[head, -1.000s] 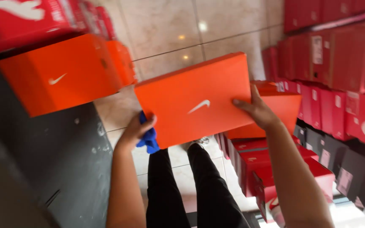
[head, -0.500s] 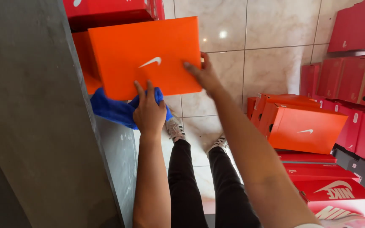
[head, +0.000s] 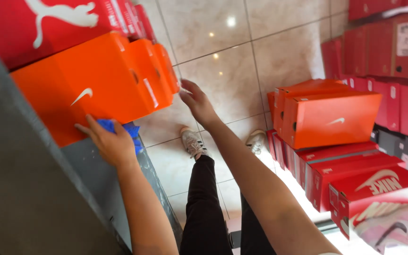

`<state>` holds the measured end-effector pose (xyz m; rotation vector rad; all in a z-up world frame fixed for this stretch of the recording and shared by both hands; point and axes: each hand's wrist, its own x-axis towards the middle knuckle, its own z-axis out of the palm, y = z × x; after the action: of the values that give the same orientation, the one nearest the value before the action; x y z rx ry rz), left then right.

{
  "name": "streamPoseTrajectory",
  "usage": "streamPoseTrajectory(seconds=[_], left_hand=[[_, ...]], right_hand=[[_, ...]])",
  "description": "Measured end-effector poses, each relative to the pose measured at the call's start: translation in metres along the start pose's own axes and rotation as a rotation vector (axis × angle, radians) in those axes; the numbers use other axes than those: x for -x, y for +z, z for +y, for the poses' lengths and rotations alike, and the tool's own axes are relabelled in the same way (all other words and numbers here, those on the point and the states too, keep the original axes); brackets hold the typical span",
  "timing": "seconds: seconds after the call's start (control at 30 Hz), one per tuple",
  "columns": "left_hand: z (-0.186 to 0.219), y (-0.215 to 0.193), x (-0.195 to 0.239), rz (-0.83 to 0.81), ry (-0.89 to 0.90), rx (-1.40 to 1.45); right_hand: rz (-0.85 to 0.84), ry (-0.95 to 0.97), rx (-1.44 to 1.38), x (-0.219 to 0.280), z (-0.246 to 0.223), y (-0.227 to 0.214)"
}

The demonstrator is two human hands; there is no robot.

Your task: Wiping shoeboxes with a cloth and organizing them into stacks

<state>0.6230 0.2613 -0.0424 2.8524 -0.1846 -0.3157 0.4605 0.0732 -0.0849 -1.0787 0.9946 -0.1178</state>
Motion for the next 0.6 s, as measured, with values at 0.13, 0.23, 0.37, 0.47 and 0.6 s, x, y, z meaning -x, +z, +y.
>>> streamPoseTrajectory(seconds=[0.13, 0.23, 0.37, 0.47, 0.6], left_hand=[[0.088, -0.007, 0.069, 0.251, 0.459, 0.242], [0.165, 0.011, 0.153, -0.125, 0.482, 0.693], [0.261, 0.052, 0.254, -0.841, 0.241, 0.950], [0.314, 0.065, 0.313, -1.271, 0.004, 1.062], [0.336, 0.121, 0.359, -1.256, 0.221, 0.825]], right_hand=[[0.126, -0.099, -0.137, 0.108, 0.008, -0.070], [0.089, -0.491, -0.257, 0.173, 0.011, -0.108], [0.343, -0.696, -0.035, 0.194, -0.009, -0.173], [0.784, -0.617, 0.121, 0.204, -0.010, -0.249], [1.261, -0.384, 0.030, 0.228, 0.001, -0.340]])
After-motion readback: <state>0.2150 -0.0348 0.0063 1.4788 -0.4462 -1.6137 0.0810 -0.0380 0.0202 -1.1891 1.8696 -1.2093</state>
